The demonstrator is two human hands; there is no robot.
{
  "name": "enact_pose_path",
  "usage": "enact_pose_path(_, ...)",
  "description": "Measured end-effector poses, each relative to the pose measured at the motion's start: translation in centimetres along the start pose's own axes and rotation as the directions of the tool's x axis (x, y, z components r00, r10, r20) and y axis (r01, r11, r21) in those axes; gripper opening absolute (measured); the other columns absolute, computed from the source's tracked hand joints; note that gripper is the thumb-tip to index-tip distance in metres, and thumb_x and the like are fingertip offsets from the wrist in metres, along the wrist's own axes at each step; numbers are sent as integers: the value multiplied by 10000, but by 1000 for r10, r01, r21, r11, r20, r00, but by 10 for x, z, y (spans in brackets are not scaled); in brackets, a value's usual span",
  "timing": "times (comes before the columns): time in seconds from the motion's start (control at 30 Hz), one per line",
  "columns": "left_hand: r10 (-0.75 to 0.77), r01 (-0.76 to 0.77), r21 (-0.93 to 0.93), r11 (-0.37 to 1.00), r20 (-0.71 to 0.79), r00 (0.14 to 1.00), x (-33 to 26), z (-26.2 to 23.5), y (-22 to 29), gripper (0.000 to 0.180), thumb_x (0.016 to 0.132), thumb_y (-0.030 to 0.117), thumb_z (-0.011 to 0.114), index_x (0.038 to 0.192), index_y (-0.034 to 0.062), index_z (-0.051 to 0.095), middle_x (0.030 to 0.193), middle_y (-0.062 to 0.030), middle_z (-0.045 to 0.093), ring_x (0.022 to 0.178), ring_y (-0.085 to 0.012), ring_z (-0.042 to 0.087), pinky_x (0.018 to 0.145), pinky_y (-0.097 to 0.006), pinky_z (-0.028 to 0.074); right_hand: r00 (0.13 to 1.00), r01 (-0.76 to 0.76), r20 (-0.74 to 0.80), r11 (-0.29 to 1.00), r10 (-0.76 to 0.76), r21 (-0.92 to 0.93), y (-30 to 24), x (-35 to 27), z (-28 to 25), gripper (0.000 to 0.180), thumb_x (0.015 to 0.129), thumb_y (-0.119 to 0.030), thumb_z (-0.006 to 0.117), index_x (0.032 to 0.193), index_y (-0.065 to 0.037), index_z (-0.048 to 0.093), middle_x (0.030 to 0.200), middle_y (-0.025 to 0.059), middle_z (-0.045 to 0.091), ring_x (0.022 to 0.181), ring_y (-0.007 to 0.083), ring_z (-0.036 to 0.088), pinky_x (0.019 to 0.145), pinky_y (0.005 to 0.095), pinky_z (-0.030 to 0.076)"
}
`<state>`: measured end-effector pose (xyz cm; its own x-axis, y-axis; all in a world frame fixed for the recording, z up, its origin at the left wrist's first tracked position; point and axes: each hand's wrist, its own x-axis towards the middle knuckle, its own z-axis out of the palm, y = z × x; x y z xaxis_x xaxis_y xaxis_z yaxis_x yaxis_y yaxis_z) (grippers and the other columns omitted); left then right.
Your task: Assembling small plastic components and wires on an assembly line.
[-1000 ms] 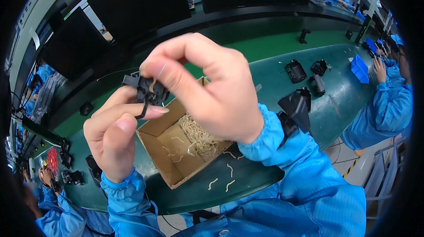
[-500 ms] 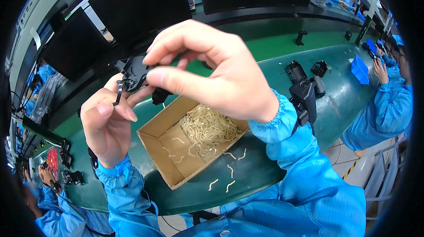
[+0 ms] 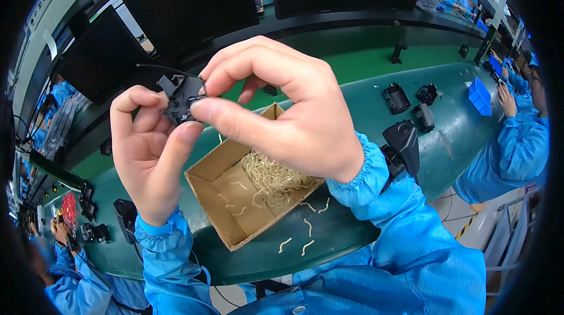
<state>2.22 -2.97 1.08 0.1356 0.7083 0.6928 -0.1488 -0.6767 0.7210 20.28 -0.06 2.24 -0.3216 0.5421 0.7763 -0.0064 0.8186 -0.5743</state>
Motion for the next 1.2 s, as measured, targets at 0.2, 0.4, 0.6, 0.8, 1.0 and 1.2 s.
enact_pose_path(0.2, -66, 69, 66, 995, -53, 996, -2, 7, 4, 444, 789, -88, 615, 1165, -33, 385, 1089, -158, 563, 976, -146, 561, 828, -229, 468, 998, 45, -34, 996, -48, -78, 0, 0, 0, 97, 766, 21, 633, 861, 23, 613, 978, 147, 592, 856, 145, 570, 764, 265, 463)
enact_pose_path(0.4, -102, 103, 54, 993, -15, 995, -3, 10, 5, 404, 786, -85, 622, 1147, -57, 441, 1022, -164, 605, 945, -152, 592, 832, -233, 481, 995, 31, -93, 995, -39, -90, 3, -2, 2, 95, 770, 31, 634, 861, 25, 606, 960, 136, 590, 843, 145, 585, 736, 251, 490)
enact_pose_path(0.6, -89, 91, 54, 994, -36, 995, -6, 11, 9, 389, 783, -89, 617, 1131, -58, 446, 1038, -175, 601, 957, -159, 593, 833, -237, 483, 976, 113, -142, 942, -164, -315, 0, -4, 8, 128, 746, 32, 666, 852, 20, 594, 906, 121, 605, 756, 142, 600, 660, 236, 501)
enact_pose_path(0.8, -50, 51, 38, 998, -28, 998, -6, 10, 6, 332, 802, -102, 587, 1102, -71, 447, 1050, -162, 576, 983, -178, 586, 867, -285, 487, 950, 195, -122, 850, -288, -490, 0, -5, 11, 178, 701, 38, 697, 838, 5, 588, 870, 123, 610, 691, 148, 602, 615, 239, 493)
enact_pose_path(1.0, -61, 60, -36, 998, -39, 997, -9, 15, 12, 316, 832, -104, 533, 1134, -79, 443, 1062, -155, 570, 993, -163, 571, 868, -273, 478, 953, 230, -87, 879, -291, -417, -4, -3, 11, 197, 675, 34, 700, 833, -3, 588, 908, 148, 594, 726, 159, 593, 648, 248, 475)
enact_pose_path(1.2, -89, 97, 50, 994, -134, 987, -8, 15, 15, 368, 847, -12, 578, 1198, -67, 484, 1024, -147, 618, 929, -136, 604, 813, -215, 478, 991, 130, -6, 966, -135, -225, -13, -4, 3, 141, 704, 7, 660, 830, -15, 599, 1029, 160, 550, 909, 192, 555, 793, 299, 439)
